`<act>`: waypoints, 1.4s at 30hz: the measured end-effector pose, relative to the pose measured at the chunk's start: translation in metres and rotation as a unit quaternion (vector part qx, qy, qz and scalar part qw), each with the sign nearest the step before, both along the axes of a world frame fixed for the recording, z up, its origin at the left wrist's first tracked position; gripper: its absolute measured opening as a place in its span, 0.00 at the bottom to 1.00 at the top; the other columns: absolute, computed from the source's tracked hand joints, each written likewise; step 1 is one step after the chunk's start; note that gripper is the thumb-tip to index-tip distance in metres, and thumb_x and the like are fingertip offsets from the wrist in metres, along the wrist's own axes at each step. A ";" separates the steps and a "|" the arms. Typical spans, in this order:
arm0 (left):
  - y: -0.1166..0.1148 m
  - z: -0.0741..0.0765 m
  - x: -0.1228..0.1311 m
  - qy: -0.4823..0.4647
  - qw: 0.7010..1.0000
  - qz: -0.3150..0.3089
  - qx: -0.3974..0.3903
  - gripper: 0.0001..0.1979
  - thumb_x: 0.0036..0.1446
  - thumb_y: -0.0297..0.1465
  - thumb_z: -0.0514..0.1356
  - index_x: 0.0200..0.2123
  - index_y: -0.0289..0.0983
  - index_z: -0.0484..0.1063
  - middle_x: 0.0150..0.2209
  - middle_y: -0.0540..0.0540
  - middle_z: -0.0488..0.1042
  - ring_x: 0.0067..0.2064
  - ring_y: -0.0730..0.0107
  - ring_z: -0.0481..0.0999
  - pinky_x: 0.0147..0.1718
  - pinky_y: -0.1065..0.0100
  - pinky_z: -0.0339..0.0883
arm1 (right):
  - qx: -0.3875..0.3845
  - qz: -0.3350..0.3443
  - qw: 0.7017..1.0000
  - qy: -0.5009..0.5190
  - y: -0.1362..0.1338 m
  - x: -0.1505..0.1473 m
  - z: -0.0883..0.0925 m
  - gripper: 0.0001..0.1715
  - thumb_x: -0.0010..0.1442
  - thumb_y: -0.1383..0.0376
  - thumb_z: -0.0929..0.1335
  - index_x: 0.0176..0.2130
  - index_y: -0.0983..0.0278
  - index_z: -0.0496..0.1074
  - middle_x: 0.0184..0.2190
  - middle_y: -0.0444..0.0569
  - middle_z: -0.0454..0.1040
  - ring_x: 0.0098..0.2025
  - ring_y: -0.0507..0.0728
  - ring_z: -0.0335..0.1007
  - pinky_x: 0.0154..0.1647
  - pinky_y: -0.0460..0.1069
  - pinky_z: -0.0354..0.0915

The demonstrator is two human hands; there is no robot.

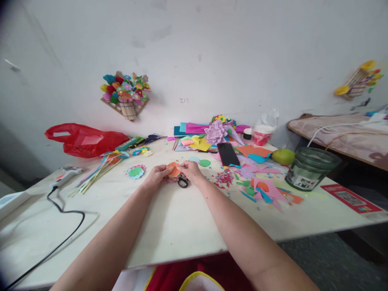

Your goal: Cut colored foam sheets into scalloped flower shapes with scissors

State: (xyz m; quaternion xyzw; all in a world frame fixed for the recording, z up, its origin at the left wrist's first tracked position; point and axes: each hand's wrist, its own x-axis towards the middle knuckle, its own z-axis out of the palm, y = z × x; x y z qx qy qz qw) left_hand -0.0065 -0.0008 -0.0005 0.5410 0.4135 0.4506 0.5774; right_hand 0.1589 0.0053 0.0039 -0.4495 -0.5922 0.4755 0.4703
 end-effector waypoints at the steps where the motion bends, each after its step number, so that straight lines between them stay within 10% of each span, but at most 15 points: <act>1: 0.000 0.000 0.000 -0.008 1.000 -0.005 -0.004 0.20 0.41 0.41 0.70 0.30 0.31 0.73 0.28 0.42 0.79 0.27 0.64 0.79 0.28 0.69 0.72 | 0.007 -0.004 1.000 -0.002 0.001 0.000 -0.001 0.09 0.47 0.63 0.68 0.22 0.64 0.65 0.13 0.38 0.62 0.16 0.47 0.55 0.17 0.43 0.52; 28: -0.002 0.007 -0.003 0.014 0.998 -0.049 -0.028 0.13 0.44 0.35 0.67 0.30 0.33 0.70 0.27 0.40 0.79 0.28 0.62 0.80 0.29 0.68 0.72 | 0.099 -0.072 0.986 -0.115 0.017 0.001 -0.016 0.11 0.47 0.60 0.68 0.21 0.63 0.65 0.14 0.40 0.62 0.21 0.51 0.60 0.23 0.45 0.55; 42: 0.002 0.005 -0.004 0.002 1.000 0.025 0.009 0.13 0.43 0.36 0.66 0.27 0.34 0.69 0.23 0.43 0.77 0.25 0.61 0.79 0.24 0.68 0.69 | 0.006 0.042 0.999 0.020 -0.002 0.004 0.002 0.07 0.47 0.63 0.65 0.22 0.65 0.67 0.17 0.43 0.67 0.19 0.49 0.62 0.16 0.42 0.54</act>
